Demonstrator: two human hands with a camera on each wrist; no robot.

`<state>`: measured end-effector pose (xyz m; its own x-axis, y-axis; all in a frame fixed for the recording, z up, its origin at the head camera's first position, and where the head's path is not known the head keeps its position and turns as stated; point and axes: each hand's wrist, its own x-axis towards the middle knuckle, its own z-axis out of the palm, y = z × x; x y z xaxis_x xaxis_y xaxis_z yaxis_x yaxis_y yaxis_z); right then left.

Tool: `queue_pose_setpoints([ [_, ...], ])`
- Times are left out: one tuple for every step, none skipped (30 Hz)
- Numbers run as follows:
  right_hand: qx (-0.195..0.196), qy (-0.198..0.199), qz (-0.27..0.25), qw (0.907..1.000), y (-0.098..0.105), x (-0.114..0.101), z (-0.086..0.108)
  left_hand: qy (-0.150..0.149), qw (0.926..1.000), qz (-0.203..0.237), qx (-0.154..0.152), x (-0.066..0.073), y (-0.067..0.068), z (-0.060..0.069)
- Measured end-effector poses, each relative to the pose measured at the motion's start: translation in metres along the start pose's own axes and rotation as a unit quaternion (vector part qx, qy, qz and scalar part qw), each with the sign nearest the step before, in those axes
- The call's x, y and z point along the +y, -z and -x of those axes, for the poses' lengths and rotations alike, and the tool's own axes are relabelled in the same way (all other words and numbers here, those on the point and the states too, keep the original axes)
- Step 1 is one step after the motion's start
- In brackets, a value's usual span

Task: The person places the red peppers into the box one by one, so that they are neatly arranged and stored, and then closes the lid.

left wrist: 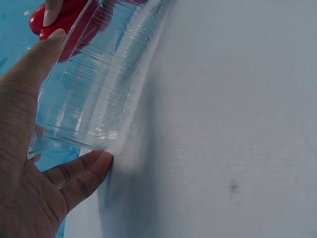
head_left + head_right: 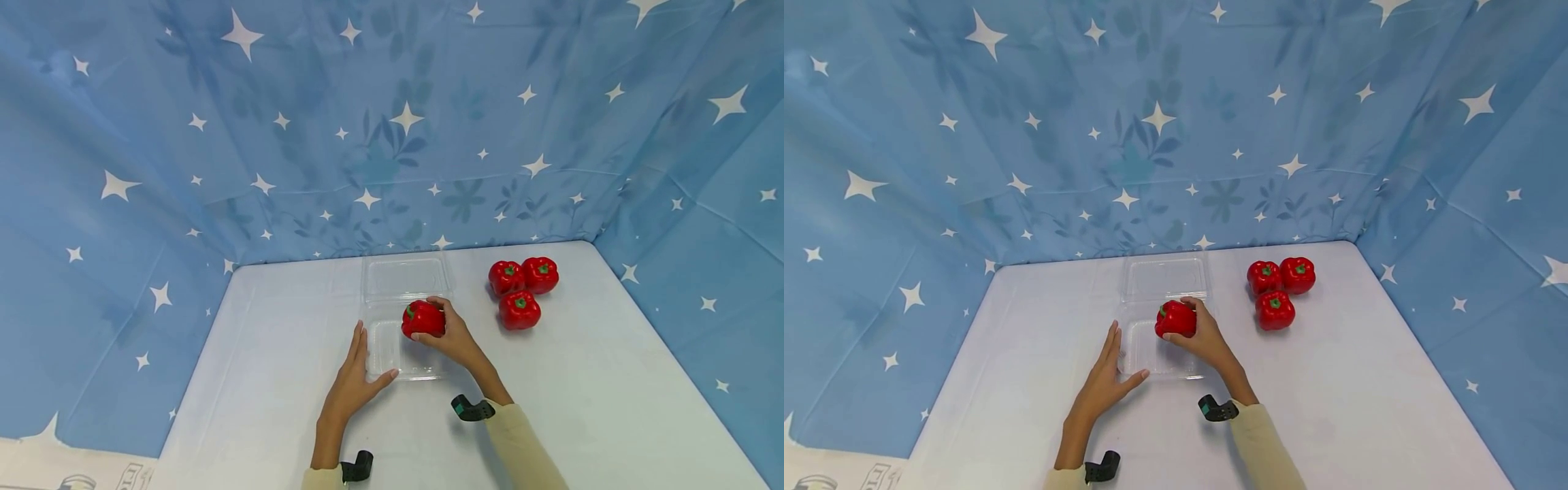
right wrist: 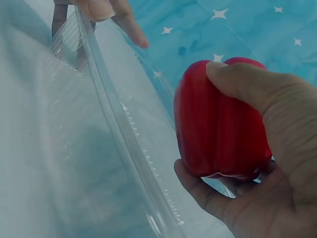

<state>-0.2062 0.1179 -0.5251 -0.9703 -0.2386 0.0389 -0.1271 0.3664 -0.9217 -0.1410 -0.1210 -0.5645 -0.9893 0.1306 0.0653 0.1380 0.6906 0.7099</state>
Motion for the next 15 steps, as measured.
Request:
queue_pose_setpoints([
  [0.0,0.0,0.002,1.0,-0.002,0.001,-0.001,0.0,1.0,0.002,0.0,0.0,0.0,0.0],
  [0.0,-0.001,0.005,1.0,-0.003,0.001,-0.002,0.001,1.0,0.003,0.0,0.0,-0.001,0.0],
  [-0.001,0.0,0.009,1.0,-0.005,0.001,-0.003,-0.001,1.0,0.003,0.001,0.0,-0.001,0.0],
  [0.0,0.001,0.011,0.9999,-0.007,0.002,-0.004,-0.002,1.0,0.001,0.003,0.0,-0.001,0.0],
  [-0.001,0.005,0.014,0.9999,-0.008,0.002,-0.005,-0.003,1.0,0.0,0.004,-0.001,-0.002,0.0],
  [0.0,0.008,0.018,0.9998,-0.01,0.003,-0.006,-0.003,1.0,0.0,0.005,-0.001,-0.002,0.0],
  [0.0,0.011,0.022,0.9997,-0.012,0.003,-0.007,-0.005,1.0,-0.002,0.006,-0.001,-0.002,0.0],
  [0.0,0.013,0.026,0.9996,-0.013,0.003,-0.008,-0.007,0.9999,-0.002,0.007,-0.001,-0.002,0.0],
  [0.001,0.016,0.027,0.9995,-0.015,0.003,-0.009,-0.009,0.9999,-0.002,0.008,-0.001,-0.002,0.0],
  [0.001,0.019,0.032,0.9993,-0.017,0.003,-0.01,-0.012,0.9999,-0.003,0.009,-0.001,-0.002,0.0],
  [0.001,0.021,0.035,0.9992,-0.018,0.002,-0.01,-0.011,0.9999,-0.005,0.009,-0.001,-0.002,0.0],
  [0.001,0.022,0.041,0.9989,-0.02,0.002,-0.011,-0.011,0.9999,-0.006,0.01,-0.001,-0.002,0.0],
  [0.001,0.022,0.044,0.9988,-0.022,0.001,-0.011,-0.01,0.9999,-0.007,0.01,-0.002,-0.002,0.0],
  [0.001,0.022,0.048,0.9986,-0.023,0.001,-0.012,-0.009,0.9999,-0.008,0.01,-0.002,-0.002,0.0],
  [0.001,0.02,0.052,0.9985,-0.025,0.0,-0.012,-0.008,0.9999,-0.009,0.01,-0.002,-0.002,0.0],
])
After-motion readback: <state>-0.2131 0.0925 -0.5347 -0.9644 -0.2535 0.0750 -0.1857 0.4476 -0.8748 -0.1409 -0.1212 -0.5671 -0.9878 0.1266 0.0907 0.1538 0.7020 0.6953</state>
